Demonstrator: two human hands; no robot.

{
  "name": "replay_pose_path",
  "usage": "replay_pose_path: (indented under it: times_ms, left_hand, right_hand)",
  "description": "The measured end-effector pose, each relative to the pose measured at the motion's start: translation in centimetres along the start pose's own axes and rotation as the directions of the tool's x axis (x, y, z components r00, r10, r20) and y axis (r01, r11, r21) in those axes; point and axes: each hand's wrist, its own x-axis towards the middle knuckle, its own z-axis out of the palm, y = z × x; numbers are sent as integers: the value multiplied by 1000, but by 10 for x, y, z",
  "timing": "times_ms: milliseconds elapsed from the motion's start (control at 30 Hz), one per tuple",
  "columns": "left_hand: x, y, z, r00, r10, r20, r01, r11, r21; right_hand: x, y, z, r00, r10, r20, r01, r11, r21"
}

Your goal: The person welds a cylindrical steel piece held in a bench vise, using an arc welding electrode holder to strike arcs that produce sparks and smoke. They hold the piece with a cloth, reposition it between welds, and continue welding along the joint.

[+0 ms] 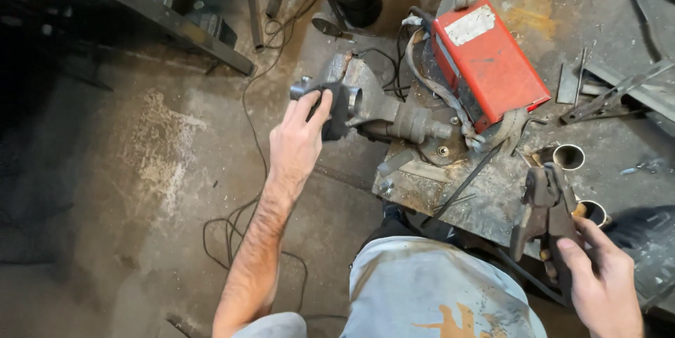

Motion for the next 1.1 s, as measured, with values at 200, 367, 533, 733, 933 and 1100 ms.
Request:
replay_pose_path:
  times_ms: [200,367,533,733,933,1100]
  left_hand:
    - [32,-2,-17,971,81,224,-92,995,36]
    - [52,-24,-13,886,215,411,-321,924,208]
    - [70,-44,0,856,353,377,-418,902,107]
    - [90,-53,-5,819,420,392,-428,901,-71]
    - [98,-63,-3,781,328,532,-261,945,-200]
    - [99,-61,-14,723,225,653,-86,967,-238]
  right_hand:
    - [6,-11,1,999,-30,14,30,1000,-6]
    - [-1,-18,5,998,61,29,-62,998,19]
    - [-6,-31,8,996,81,32,-82,997,10]
    - [-13,-36,7,996,88,8,-88,996,-29]
    - [-16,-38,10,990,142,6,-142,990,18]
    - [-12,-34,16,998,71,-4,-71,997,-17]
